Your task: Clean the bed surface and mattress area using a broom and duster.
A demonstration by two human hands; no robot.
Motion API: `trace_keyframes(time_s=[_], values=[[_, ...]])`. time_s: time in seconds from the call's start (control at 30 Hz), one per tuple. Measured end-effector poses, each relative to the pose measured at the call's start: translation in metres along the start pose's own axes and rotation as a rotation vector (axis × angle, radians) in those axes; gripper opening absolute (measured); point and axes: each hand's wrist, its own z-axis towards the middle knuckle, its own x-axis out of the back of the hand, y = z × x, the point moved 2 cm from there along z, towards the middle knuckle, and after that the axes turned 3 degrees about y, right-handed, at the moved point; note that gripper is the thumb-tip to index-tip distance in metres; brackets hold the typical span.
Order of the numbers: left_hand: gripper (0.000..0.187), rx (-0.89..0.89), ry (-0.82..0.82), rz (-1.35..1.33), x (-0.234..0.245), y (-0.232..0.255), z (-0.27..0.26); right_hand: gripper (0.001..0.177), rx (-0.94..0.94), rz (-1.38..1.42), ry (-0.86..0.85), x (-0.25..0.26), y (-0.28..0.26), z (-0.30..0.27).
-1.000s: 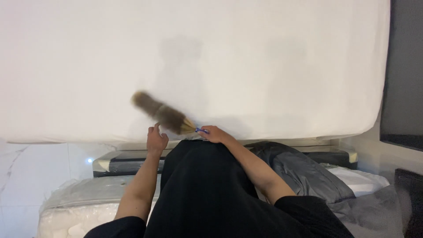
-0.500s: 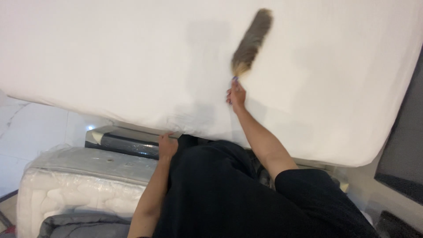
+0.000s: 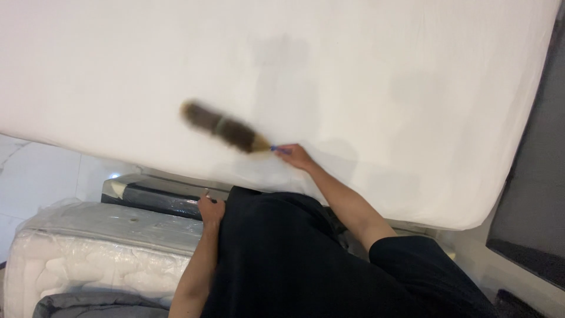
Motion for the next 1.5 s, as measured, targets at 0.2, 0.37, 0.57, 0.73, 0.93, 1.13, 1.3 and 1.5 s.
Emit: trace_keyframes(time_s=[0.2, 0.37, 0.57, 0.73, 0.93, 1.13, 1.3, 1.5], values=[[0.058, -0.084, -0.084, -0.090, 0.039, 0.091, 0.035, 0.027, -0.223, 0.722, 0.987, 0.101, 0.015, -0.024], [0.056, -0.234, -0.129, -0.044, 0.035, 0.109, 0.082, 0.027, -0.058, 1.500, 1.274, 0.101, 0.006, -0.015], [0.052, -0.191, -0.592, 0.229, 0.053, 0.116, 0.125, 0.028, -0.119, 1.205, 0.845, -0.034, -0.057, 0.057], [0.066, -0.595, -0.857, 0.456, 0.074, 0.098, 0.129, 0.047, -0.314, 0.236, 0.054, -0.138, -0.146, 0.066], [0.054, -0.505, -1.130, 0.318, -0.035, -0.010, 0.149, 0.059, 0.080, -0.577, -0.278, -0.147, -0.162, 0.064], [0.041, -0.509, -0.898, 0.254, 0.009, 0.063, 0.163, 0.028, -0.198, 0.220, 0.467, -0.032, -0.132, 0.072], [0.036, -0.249, -0.730, 0.044, 0.036, 0.089, 0.147, 0.027, -0.149, 0.875, 0.735, 0.015, -0.108, 0.098], [0.047, -0.202, -0.638, 0.073, 0.060, 0.038, 0.115, 0.022, -0.180, 0.772, 0.246, -0.117, -0.108, 0.137]])
